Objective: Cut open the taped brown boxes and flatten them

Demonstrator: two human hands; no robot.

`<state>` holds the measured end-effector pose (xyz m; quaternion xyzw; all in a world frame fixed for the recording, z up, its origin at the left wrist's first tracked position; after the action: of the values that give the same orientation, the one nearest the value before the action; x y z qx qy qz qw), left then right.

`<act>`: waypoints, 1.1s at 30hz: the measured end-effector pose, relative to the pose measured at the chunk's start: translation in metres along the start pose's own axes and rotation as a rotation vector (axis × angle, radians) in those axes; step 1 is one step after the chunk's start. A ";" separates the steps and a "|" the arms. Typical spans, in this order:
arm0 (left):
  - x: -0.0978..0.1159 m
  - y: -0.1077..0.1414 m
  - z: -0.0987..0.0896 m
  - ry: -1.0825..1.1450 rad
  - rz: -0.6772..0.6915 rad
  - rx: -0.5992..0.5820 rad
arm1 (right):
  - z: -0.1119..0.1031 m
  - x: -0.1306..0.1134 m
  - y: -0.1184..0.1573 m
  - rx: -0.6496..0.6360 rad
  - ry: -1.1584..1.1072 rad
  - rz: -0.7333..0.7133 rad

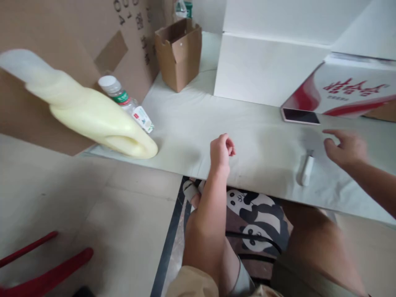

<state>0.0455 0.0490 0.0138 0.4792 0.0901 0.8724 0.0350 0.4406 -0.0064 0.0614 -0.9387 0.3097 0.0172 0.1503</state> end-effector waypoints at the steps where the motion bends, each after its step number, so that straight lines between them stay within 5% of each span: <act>1: 0.000 -0.001 -0.003 0.006 -0.011 0.002 | 0.001 -0.036 -0.003 -0.005 -0.029 -0.074; 5: 0.008 -0.002 -0.016 0.033 -0.018 0.026 | 0.007 -0.206 0.009 -0.062 -0.234 -0.488; 9: 0.017 -0.003 -0.031 0.038 0.010 0.087 | 0.018 -0.365 0.024 -0.185 -0.240 -0.718; 13: 0.020 -0.007 -0.042 0.019 -0.028 0.105 | -0.001 -0.491 0.033 -0.233 -0.274 -0.806; 16: 0.027 -0.011 -0.048 0.013 -0.027 0.091 | -0.027 -0.549 0.030 -0.203 -0.308 -0.788; 19: 0.035 -0.013 -0.054 0.037 -0.036 0.112 | -0.032 -0.573 0.018 -0.215 -0.251 -0.691; 23: 0.036 -0.014 -0.059 0.072 -0.048 0.128 | -0.026 -0.570 0.005 -0.149 -0.170 -0.635; 27: 0.033 -0.013 -0.059 0.083 -0.034 0.095 | -0.024 -0.542 0.003 -0.113 -0.149 -0.602; 33: 0.042 -0.006 -0.072 0.023 0.112 0.192 | -0.051 -0.472 0.027 -0.078 -0.140 -0.683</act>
<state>-0.0378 0.0522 0.0104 0.4744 0.1468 0.8658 -0.0609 0.0403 0.2294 0.1622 -0.9898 -0.0341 0.0419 0.1322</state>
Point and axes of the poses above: each hand's wrist, its own y-axis away from the middle knuckle, its own z-axis out of the palm, x = y × z, the point moved 9 cm from there along -y, towards the middle knuckle, and after that the axes turned 11 degrees about z, right-handed, at the moved point
